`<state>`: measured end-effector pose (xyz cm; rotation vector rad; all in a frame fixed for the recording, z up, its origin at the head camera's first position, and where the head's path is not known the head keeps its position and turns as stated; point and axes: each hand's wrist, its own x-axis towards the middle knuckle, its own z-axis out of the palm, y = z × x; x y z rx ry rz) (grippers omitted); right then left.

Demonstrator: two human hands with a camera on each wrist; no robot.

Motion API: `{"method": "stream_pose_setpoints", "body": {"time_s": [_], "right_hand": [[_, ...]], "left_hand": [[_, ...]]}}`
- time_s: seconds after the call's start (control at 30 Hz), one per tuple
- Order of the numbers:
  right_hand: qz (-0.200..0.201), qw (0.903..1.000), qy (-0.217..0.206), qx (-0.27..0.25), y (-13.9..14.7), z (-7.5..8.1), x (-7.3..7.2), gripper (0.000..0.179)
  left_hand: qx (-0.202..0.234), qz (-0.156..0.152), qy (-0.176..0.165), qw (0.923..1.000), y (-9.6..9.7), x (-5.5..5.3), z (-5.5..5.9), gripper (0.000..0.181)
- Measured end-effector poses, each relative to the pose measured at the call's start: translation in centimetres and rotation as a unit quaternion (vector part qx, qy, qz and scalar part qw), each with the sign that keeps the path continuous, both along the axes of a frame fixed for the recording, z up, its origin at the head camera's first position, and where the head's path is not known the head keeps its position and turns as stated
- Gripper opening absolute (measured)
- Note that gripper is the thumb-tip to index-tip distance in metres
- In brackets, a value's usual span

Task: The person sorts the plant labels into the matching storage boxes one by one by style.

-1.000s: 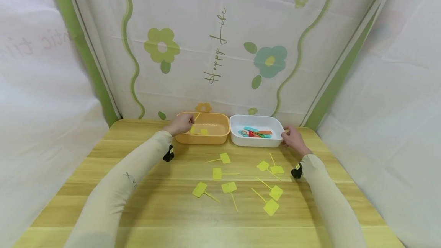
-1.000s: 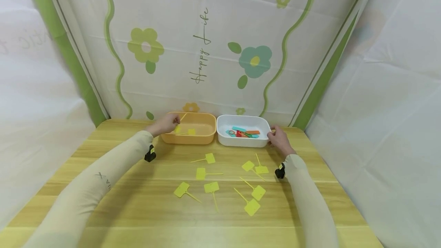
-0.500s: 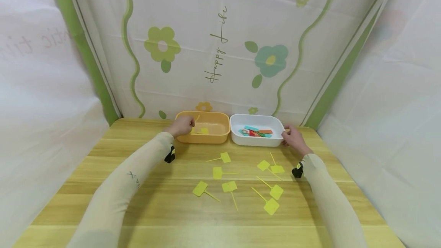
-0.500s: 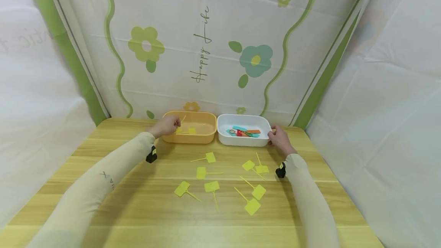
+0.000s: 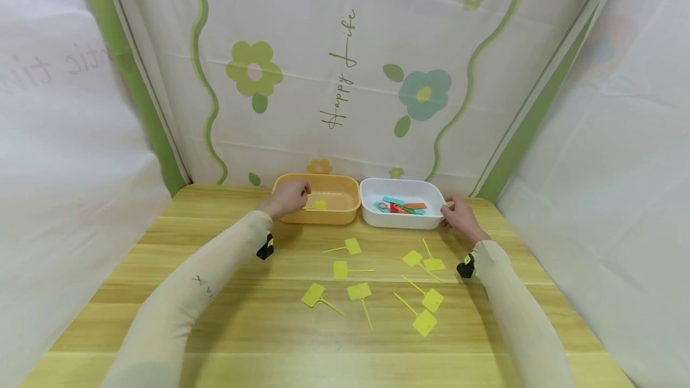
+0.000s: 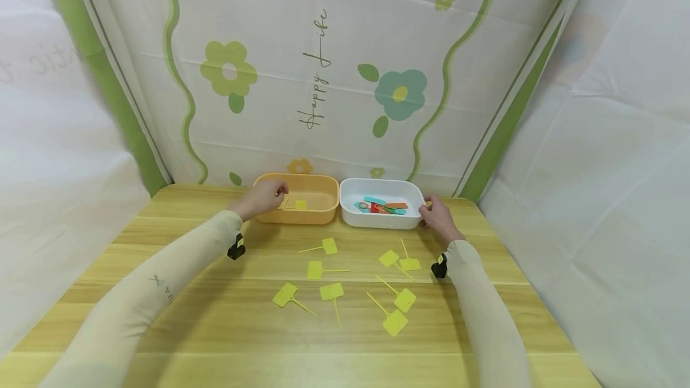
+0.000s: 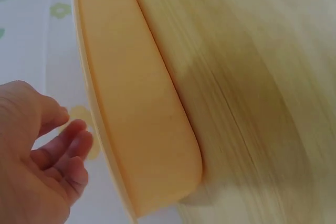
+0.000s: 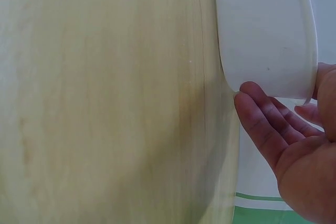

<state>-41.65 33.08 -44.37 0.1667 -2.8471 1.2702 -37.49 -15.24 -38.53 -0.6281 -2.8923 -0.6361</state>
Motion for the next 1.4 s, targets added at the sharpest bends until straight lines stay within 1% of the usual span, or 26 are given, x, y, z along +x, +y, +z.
{"method": "stream_pose_setpoints", "body": {"time_s": [0.1,0.27,0.4,0.63,0.73,0.87,0.97,1.0,1.1,1.23,1.33,1.4], "right_hand": [[-0.002,1.0000,0.002,-0.001,0.0,0.1,0.0,0.046],[-0.001,1.0000,0.003,-0.004,0.1,0.1,0.0,0.045],[-0.001,1.0000,0.004,-0.005,0.1,0.1,0.1,0.044],[-0.001,0.9999,0.010,-0.006,0.1,0.1,0.2,0.043],[-0.002,0.9999,0.010,-0.005,0.1,0.1,0.2,0.042],[-0.002,1.0000,0.009,-0.001,0.1,0.0,0.2,0.041],[-0.003,1.0000,0.008,0.003,0.1,0.1,0.2,0.041],[-0.003,1.0000,0.008,0.003,0.1,0.1,0.2,0.042],[-0.003,0.9999,0.010,0.002,0.1,0.0,0.2,0.042],[0.006,0.9998,0.019,-0.003,0.1,-0.1,0.1,0.044],[0.014,0.9996,0.024,-0.007,0.2,-0.3,0.1,0.046],[0.011,0.9997,0.021,-0.007,0.2,-0.2,0.1,0.046]], "left_hand": [[-0.001,-0.017,0.029,0.9994,0.7,0.2,-0.1,0.023],[0.004,-0.055,0.052,0.9971,1.8,0.8,-0.2,0.017],[0.009,-0.083,0.059,0.9947,2.6,1.3,-0.4,0.015],[-0.002,-0.116,0.042,0.9924,4.0,2.1,-1.1,0.012],[-0.011,-0.123,0.030,0.9919,4.6,2.6,-1.4,0.012],[-0.021,-0.121,-0.017,0.9923,5.5,3.0,-1.9,0.014],[-0.028,-0.123,-0.052,0.9907,6.1,3.1,-2.4,0.019],[-0.030,-0.124,-0.058,0.9901,6.3,3.2,-2.6,0.021],[-0.048,-0.126,-0.057,0.9892,6.9,3.3,-3.1,0.021],[-0.067,-0.125,-0.043,0.9889,7.8,3.4,-3.6,0.019],[-0.071,-0.122,-0.049,0.9887,8.5,3.6,-3.6,0.023],[-0.078,-0.124,-0.054,0.9878,8.9,3.7,-3.7,0.027]]}}
